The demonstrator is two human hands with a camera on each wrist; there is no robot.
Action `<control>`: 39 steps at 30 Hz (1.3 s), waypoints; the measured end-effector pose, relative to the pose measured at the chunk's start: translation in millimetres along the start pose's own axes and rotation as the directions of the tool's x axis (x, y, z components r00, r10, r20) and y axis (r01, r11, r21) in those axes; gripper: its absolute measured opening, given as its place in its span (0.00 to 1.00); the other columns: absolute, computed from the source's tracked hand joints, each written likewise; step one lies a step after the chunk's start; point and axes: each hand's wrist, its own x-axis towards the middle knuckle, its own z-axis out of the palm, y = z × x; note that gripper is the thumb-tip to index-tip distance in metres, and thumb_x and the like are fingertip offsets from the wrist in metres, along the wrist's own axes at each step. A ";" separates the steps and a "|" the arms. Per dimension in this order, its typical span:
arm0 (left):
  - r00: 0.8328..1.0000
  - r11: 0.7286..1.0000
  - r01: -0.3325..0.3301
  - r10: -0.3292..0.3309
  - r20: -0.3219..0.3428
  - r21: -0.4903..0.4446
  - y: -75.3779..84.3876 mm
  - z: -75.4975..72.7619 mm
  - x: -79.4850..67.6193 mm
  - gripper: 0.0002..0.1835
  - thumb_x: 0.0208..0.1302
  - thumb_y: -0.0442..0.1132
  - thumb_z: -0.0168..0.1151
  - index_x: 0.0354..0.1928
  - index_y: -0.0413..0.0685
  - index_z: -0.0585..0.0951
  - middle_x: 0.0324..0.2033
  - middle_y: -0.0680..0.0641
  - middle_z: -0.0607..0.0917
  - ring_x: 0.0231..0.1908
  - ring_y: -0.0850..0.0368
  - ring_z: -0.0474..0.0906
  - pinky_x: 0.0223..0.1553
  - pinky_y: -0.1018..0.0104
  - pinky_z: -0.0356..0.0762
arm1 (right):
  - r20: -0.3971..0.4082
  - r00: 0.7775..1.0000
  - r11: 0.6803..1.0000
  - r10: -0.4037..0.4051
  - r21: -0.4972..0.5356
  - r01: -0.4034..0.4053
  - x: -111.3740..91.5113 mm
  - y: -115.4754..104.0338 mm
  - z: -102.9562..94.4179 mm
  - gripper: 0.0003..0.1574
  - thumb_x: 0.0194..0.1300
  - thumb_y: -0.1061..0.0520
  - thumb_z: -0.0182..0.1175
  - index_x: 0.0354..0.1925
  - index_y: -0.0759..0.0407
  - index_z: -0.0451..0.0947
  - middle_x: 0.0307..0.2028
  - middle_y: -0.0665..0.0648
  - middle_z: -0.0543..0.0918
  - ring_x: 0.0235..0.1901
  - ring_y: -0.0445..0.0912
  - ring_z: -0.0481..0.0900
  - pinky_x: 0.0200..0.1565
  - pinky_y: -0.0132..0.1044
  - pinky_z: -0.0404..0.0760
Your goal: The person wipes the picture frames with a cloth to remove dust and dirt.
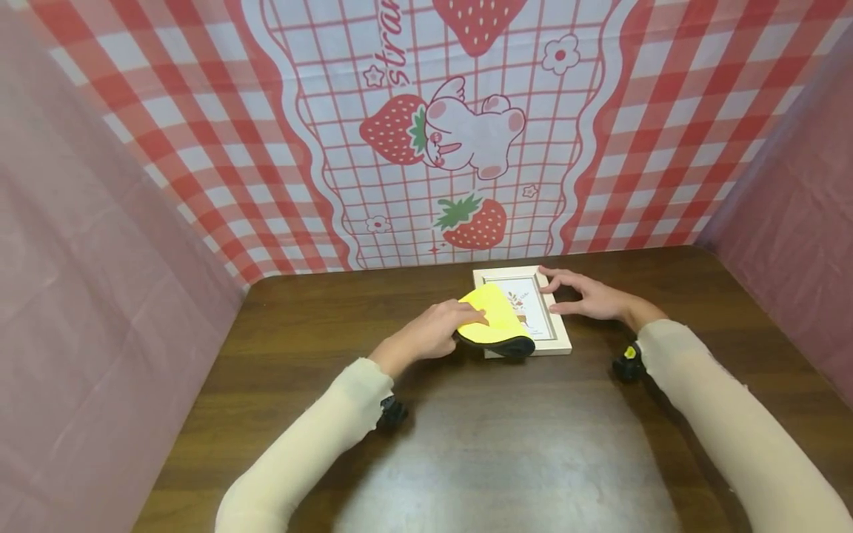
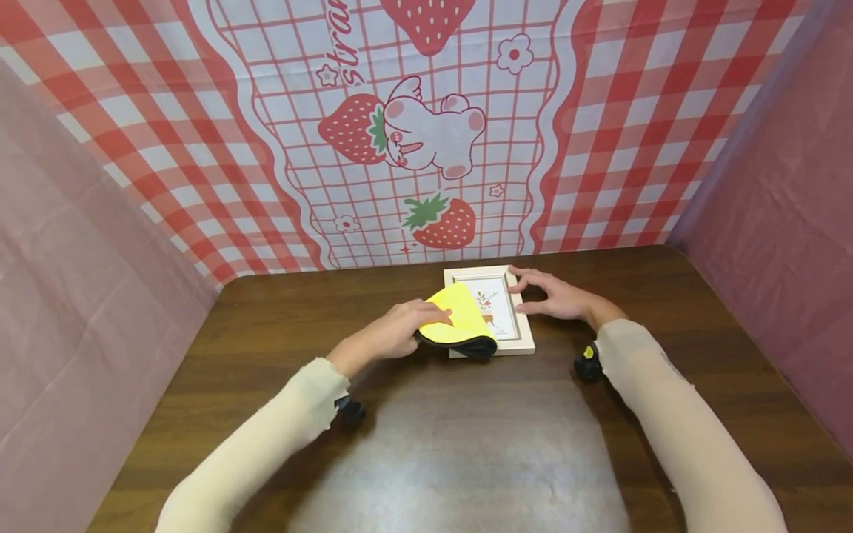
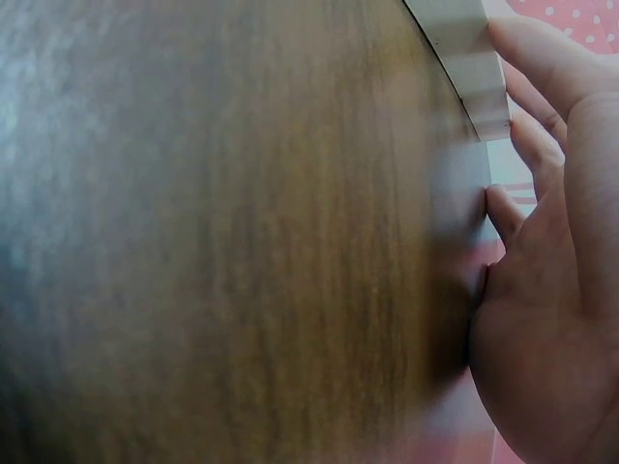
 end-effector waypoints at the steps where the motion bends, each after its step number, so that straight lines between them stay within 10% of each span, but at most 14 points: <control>1: 1.000 1.000 0.008 -0.008 0.012 -0.016 11.3 -9.3 -4.2 0.38 0.67 0.20 0.57 0.75 0.59 0.83 0.78 0.52 0.82 0.78 0.50 0.79 0.82 0.51 0.76 | -0.002 1.000 1.000 0.000 0.001 0.000 -0.3 -0.3 -0.2 0.15 0.74 0.57 0.74 0.55 0.58 0.84 0.90 0.71 0.57 0.89 0.74 0.51 0.82 0.80 0.56; 7: 0.998 0.997 0.059 -0.057 0.035 -0.043 70.3 -64.2 -25.6 0.34 0.68 0.15 0.58 0.71 0.50 0.86 0.76 0.45 0.85 0.76 0.46 0.81 0.83 0.49 0.76 | -0.004 1.000 1.000 0.006 0.003 -0.006 -0.7 -1.5 0.0 0.15 0.74 0.57 0.74 0.55 0.58 0.84 0.90 0.70 0.57 0.90 0.74 0.50 0.82 0.79 0.54; 24: 0.982 0.994 0.098 -0.088 -0.167 0.050 71.9 -72.3 -28.9 0.39 0.63 0.15 0.60 0.71 0.58 0.86 0.71 0.50 0.89 0.69 0.46 0.88 0.44 0.55 0.91 | -0.001 1.000 1.000 0.002 0.005 -0.002 0.6 1.0 0.2 0.15 0.75 0.56 0.74 0.55 0.57 0.83 0.90 0.70 0.57 0.90 0.74 0.50 0.83 0.82 0.52; 39: 0.862 0.935 0.326 -0.354 -0.362 -0.138 52.0 -75.9 -23.5 0.31 0.65 0.25 0.68 0.69 0.53 0.86 0.60 0.44 0.94 0.52 0.38 0.93 0.49 0.42 0.92 | 0.003 1.000 1.000 0.007 0.010 -0.007 0.6 1.4 -0.5 0.16 0.75 0.56 0.74 0.56 0.57 0.83 0.90 0.70 0.57 0.90 0.74 0.50 0.83 0.83 0.50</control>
